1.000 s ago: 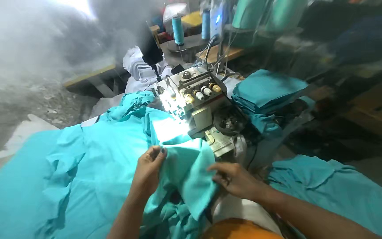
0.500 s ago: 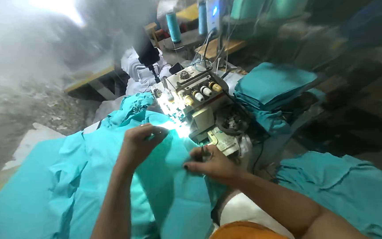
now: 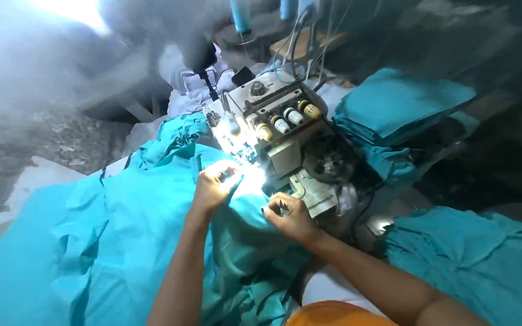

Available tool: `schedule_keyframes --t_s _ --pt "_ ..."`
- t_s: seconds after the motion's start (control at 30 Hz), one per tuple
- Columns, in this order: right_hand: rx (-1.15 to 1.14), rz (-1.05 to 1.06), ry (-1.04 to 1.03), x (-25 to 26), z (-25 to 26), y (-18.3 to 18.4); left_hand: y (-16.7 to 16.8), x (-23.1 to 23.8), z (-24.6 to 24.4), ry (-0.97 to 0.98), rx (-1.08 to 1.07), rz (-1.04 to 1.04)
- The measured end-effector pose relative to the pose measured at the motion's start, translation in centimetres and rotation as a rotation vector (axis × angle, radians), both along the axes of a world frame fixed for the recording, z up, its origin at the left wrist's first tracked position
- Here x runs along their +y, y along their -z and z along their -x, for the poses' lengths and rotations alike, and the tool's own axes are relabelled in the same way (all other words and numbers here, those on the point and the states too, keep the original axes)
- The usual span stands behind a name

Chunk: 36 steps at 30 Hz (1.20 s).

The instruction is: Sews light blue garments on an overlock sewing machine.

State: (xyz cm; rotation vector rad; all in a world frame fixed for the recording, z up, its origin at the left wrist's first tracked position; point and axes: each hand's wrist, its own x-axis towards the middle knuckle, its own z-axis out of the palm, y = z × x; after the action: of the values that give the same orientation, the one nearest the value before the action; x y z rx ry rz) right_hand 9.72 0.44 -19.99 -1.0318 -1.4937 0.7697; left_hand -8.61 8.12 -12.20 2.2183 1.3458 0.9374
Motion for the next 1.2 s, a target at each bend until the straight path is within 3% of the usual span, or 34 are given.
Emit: schedule_keyframes --t_s 0.1,0.17,0.23,0.37,0.47,0.57,0.67,0.77,0.83,0.87,0.93,0.97,1.03,1.07,1.13,1.2 --pt "-0.069 0.021 -0.003 -0.4 -0.6 0.8 0.4 -1.4 -0.7 0.032 0.320 -0.287" --pt "-0.105 0.029 -0.005 -0.9 -1.3 1.0 0.7 -3.3 -2.1 -0.048 0.515 -0.350" --pt "-0.079 -0.029 0.018 -1.0 -1.9 1.4 1.3 -4.8 -3.7 -0.139 0.573 -0.346" --pt "-0.057 -0.164 0.050 -1.3 -2.1 0.6 2.0 -5.4 -4.8 -0.263 0.417 -0.174" --pt "-0.148 -0.188 0.084 -0.3 -1.0 -0.9 1.8 -4.9 -3.1 -0.333 0.182 -0.087" --pt "-0.170 -0.003 0.047 1.2 -0.2 -3.7 2.2 -6.2 -0.2 -0.427 -0.070 0.163" --pt "-0.193 0.271 -0.055 2.7 -0.6 -6.0 2.1 -11.3 1.4 -0.305 0.084 0.468" --pt "-0.137 0.358 -0.172 2.1 -2.4 -6.3 0.0 -16.6 5.5 0.023 0.227 0.590" --pt "0.014 0.421 -0.292 0.8 -3.8 -5.6 -4.2 -18.1 10.9 0.068 0.288 0.651" --pt "0.126 0.481 -0.353 0.1 -4.3 -5.3 -6.8 -18.3 14.6 0.030 0.291 0.583" --pt "0.268 0.596 -0.420 -1.5 -4.4 -4.4 -9.8 -17.0 22.8 -0.081 0.351 0.245" --pt "0.300 0.645 -0.439 -2.2 -4.1 -3.9 -10.9 -15.9 24.4 -0.218 0.468 0.052" --pt "0.309 0.713 -0.459 -3.1 -3.2 -2.9 -11.8 -14.6 20.6 -0.507 0.568 -0.093" --pt "0.287 0.714 -0.465 -3.4 -2.8 -2.5 -11.3 -14.1 17.4 -0.528 0.593 -0.171" --pt "0.174 0.664 -0.434 -3.9 -2.3 -2.2 -8.2 -12.9 9.2 -0.384 0.488 -0.250" --pt "0.082 0.567 -0.376 -4.2 -2.4 -2.7 -2.5 -11.6 2.3 -0.210 0.370 -0.247"
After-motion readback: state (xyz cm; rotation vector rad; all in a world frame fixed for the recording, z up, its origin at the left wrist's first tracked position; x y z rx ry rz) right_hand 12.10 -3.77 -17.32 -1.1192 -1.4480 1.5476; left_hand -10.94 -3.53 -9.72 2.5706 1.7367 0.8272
